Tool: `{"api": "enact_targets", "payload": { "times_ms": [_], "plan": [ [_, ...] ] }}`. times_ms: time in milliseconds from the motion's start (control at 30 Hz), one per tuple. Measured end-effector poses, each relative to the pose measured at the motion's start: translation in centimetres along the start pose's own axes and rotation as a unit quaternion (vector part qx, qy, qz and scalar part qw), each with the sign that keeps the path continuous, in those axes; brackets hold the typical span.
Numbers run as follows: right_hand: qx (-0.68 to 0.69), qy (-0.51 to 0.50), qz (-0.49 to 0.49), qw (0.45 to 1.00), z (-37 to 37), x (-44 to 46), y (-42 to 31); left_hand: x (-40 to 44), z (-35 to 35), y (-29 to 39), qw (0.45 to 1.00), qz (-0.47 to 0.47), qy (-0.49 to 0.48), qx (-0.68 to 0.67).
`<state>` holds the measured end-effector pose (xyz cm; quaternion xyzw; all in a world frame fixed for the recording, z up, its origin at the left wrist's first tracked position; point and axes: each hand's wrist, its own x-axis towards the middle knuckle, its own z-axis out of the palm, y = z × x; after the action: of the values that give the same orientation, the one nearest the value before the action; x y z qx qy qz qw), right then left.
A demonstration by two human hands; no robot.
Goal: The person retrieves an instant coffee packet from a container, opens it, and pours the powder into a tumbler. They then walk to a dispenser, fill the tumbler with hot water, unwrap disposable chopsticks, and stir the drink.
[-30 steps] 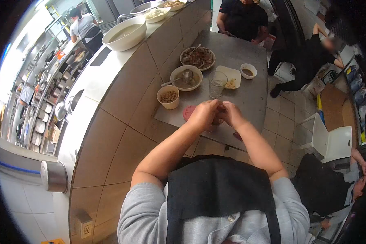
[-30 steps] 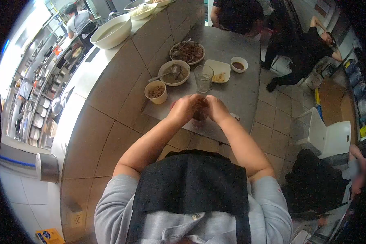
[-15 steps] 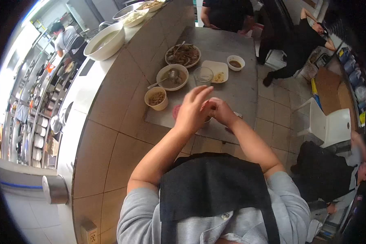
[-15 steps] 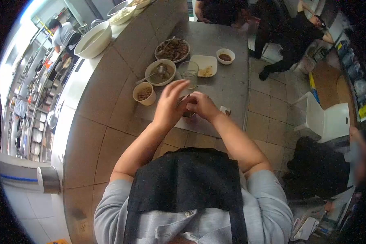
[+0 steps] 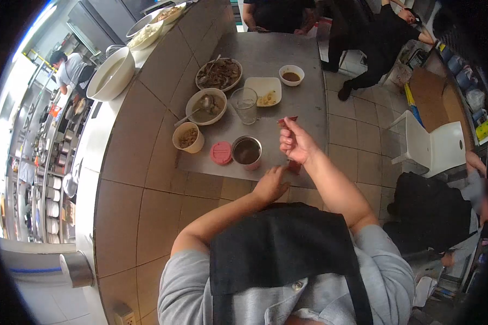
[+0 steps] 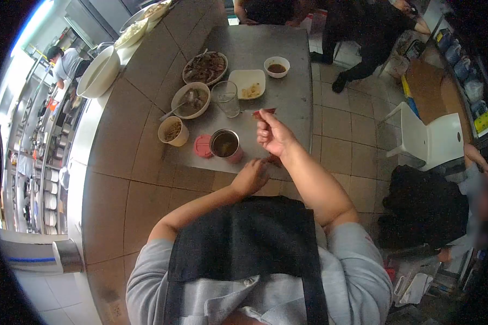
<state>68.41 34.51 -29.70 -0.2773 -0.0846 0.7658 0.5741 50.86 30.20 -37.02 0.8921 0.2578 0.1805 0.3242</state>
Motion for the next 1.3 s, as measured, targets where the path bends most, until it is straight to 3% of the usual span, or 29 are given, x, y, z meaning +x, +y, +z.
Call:
{"api": "enact_targets", "payload": {
  "times_ms": [67, 200, 367, 500, 600, 667, 800, 867, 967, 1033, 1300],
  "plan": [
    [0.0, 0.016, -0.008, 1.0, -1.4, -1.2, -1.1, 2.9, 1.1, -0.8, 0.982, -0.189, -0.011, -0.018],
    [-0.006, 0.063, -0.043, 0.997, -5.5, -3.9, -2.6, 6.8, 2.6, -1.0, 0.963, -0.259, 0.069, 0.003],
    [-0.039, 0.151, -0.055, 0.986, -10.3, -6.5, -2.2, 10.3, 0.9, 2.6, 0.938, -0.329, -0.043, 0.103],
    [-0.105, 0.187, -0.088, 0.973, -10.2, -8.3, -2.3, 10.5, 2.7, 0.4, 0.941, -0.32, -0.067, 0.089],
    [-0.142, 0.173, -0.111, 0.968, -8.9, -9.1, -2.5, 9.0, 3.7, -1.0, 0.962, -0.265, -0.007, 0.07],
    [-0.151, 0.161, -0.128, 0.967, -7.8, -9.4, -2.8, 7.9, 2.9, -0.4, 0.98, -0.167, 0.111, -0.007],
    [-0.201, 0.102, -0.143, 0.964, -5.3, -9.9, -2.7, 5.4, 1.0, 1.4, 0.979, -0.104, 0.154, -0.082],
    [-0.227, 0.087, -0.145, 0.959, -4.1, -9.9, -2.2, 4.5, 0.6, 1.2, 0.98, -0.004, 0.191, -0.062],
    [-0.328, 0.09, -0.172, 0.925, -2.8, -9.6, -0.7, 3.3, -0.5, 1.6, 0.984, -0.015, 0.166, -0.069],
    [-0.323, 0.064, -0.262, 0.907, -1.9, -9.2, 0.8, 2.9, -0.7, 1.7, 0.984, -0.008, 0.169, -0.062],
    [-0.448, 0.048, -0.218, 0.866, -2.0, -8.7, 2.4, 1.9, -1.5, 1.8, 0.983, 0.027, 0.174, -0.051]
  ]
}}
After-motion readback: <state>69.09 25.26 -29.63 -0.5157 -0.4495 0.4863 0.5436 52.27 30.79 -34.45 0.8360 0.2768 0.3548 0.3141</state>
